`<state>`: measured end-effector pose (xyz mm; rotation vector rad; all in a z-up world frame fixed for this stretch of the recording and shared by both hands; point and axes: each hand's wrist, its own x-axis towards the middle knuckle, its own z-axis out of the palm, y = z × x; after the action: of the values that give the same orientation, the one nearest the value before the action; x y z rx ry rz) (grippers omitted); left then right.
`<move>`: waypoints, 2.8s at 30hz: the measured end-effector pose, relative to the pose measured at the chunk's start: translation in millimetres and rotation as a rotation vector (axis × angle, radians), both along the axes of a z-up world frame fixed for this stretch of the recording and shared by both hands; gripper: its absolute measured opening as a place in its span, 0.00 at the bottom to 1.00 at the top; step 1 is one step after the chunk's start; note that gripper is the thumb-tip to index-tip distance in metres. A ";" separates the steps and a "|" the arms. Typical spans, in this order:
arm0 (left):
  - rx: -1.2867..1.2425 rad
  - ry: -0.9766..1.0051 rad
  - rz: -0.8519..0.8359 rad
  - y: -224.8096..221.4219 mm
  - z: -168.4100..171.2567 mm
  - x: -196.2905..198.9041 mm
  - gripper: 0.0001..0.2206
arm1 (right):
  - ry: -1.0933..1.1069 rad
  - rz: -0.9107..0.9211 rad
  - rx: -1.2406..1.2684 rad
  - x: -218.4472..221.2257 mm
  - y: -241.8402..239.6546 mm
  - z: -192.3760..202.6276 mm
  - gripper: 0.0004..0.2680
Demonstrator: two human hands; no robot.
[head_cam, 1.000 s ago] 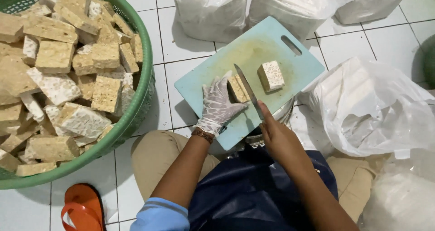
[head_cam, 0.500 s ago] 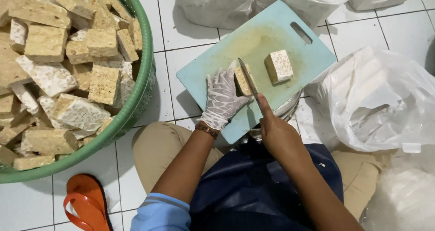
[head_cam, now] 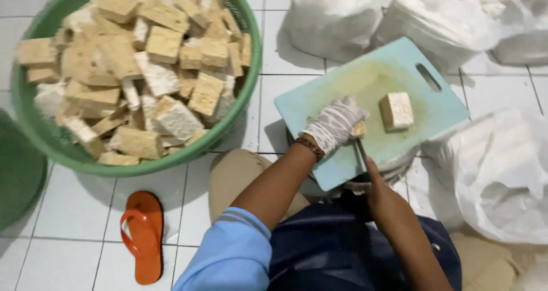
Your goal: Cutting blocks of tempeh into smaller pieces on a cutting board using a knife while sitting on the floor.
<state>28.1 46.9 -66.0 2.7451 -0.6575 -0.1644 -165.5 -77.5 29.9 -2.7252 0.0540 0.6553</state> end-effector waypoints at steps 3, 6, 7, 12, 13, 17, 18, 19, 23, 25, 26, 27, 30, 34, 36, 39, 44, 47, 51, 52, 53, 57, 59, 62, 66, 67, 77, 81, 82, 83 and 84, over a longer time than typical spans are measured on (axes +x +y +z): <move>-0.184 0.193 0.012 37.3 51.1 -30.0 0.24 | 0.201 -0.131 0.029 -18.0 -39.6 -3.6 0.27; -0.613 -0.264 0.167 87.7 107.8 -59.1 0.24 | 0.209 -0.284 0.134 -26.1 -71.6 2.0 0.25; -1.027 -0.005 0.301 111.9 165.2 -79.4 0.26 | 0.197 -0.310 0.114 -23.5 -77.8 4.2 0.27; -0.268 -0.215 0.491 226.7 259.8 -121.1 0.11 | 0.250 -0.413 -0.010 -10.3 -50.5 36.9 0.26; -0.145 0.005 0.668 246.6 258.8 -117.0 0.20 | 0.216 -0.379 0.048 -8.4 -49.0 33.0 0.26; -0.177 -0.154 0.719 289.5 213.2 -115.0 0.29 | 0.223 -0.335 0.178 -1.2 -43.4 21.5 0.27; -0.176 -0.154 0.720 295.4 192.2 -119.0 0.29 | 0.223 -0.335 0.179 -1.6 -46.6 20.1 0.27; -0.150 -0.479 0.572 301.6 170.8 -122.6 0.32 | 0.214 -0.326 0.173 -1.8 -49.6 18.1 0.27; -0.935 -0.435 0.413 280.6 198.0 -145.9 0.14 | 0.161 -0.326 -0.049 -5.1 -71.5 -1.5 0.27; -0.653 -0.599 0.566 319.7 161.3 -146.0 0.13 | 0.158 -0.367 -0.021 -5.8 -66.4 12.2 0.26; -0.361 -0.750 0.692 337.4 143.1 -144.4 0.15 | 0.150 -0.419 0.010 -7.9 -65.2 19.5 0.25; -0.362 -0.745 0.689 341.4 135.8 -149.4 0.15 | 0.154 -0.422 0.008 -5.0 -70.8 15.6 0.25; 0.302 -0.700 0.877 329.5 131.6 -147.2 0.24 | 0.057 -0.472 0.133 -5.3 -84.5 18.4 0.27; -0.074 -0.927 0.643 221.9 161.6 -134.4 0.24 | -0.005 -0.583 0.106 5.2 -90.5 33.3 0.25; -0.353 -0.775 0.475 145.4 154.6 -116.6 0.26 | 0.022 -0.568 0.090 11.3 -94.2 27.1 0.25; -0.159 -0.280 0.295 41.1 95.0 -70.3 0.14 | -0.060 -0.468 0.079 12.2 -83.4 26.9 0.24; -0.051 0.019 0.239 -81.8 -2.5 8.3 0.26 | -0.026 -0.347 0.009 19.3 -73.6 44.4 0.21; -0.365 0.025 0.139 -114.0 -27.8 31.8 0.25 | -0.035 -0.416 0.060 23.3 -99.5 26.6 0.22; -0.610 0.395 0.177 -133.7 2.2 28.5 0.24 | 0.012 -0.496 0.146 28.7 -112.2 16.2 0.23; -0.819 0.522 0.337 -139.1 -1.8 29.2 0.25 | 0.015 -0.541 0.173 27.9 -107.8 24.1 0.23; -1.025 0.648 0.502 -143.9 -5.6 29.7 0.27 | 0.018 -0.587 0.200 27.2 -102.9 32.3 0.22; -1.006 0.672 0.509 -135.3 16.0 18.4 0.26 | -0.005 -0.615 0.220 35.4 -89.0 55.7 0.22; -0.974 0.659 0.505 -135.7 7.1 24.0 0.26 | -0.028 -0.543 0.200 43.2 -85.2 56.2 0.22; -0.905 0.678 0.520 -140.7 0.0 30.1 0.25 | -0.022 -0.503 0.182 49.5 -81.8 55.7 0.22; -0.850 0.651 0.492 -142.4 -6.5 33.5 0.23 | 0.003 -0.475 0.163 55.2 -83.5 52.0 0.23; -0.893 0.653 0.496 -139.8 1.0 29.3 0.23 | 0.004 -0.461 0.178 55.5 -83.1 51.5 0.23; -0.635 0.588 0.463 -128.6 43.2 21.6 0.25 | -0.098 -0.348 0.127 53.1 -63.0 25.1 0.23; -0.329 0.478 0.444 -147.7 111.7 -7.2 0.32 | -0.152 -0.218 0.006 40.7 -61.5 7.3 0.22; -0.275 0.454 0.442 -155.4 97.5 3.4 0.28 | -0.130 -0.218 -0.031 36.0 -57.6 15.1 0.23; -0.219 0.434 0.442 -159.9 84.0 17.3 0.25 | -0.111 -0.218 -0.070 31.8 -52.7 22.6 0.25; -0.239 0.406 0.495 -146.3 91.9 12.2 0.25 | -0.136 -0.162 -0.066 24.8 -63.5 7.4 0.25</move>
<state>40.3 -99.4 25.9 2.4440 0.1068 -0.4740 -140.7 -141.0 37.3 -2.7838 0.2650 0.4292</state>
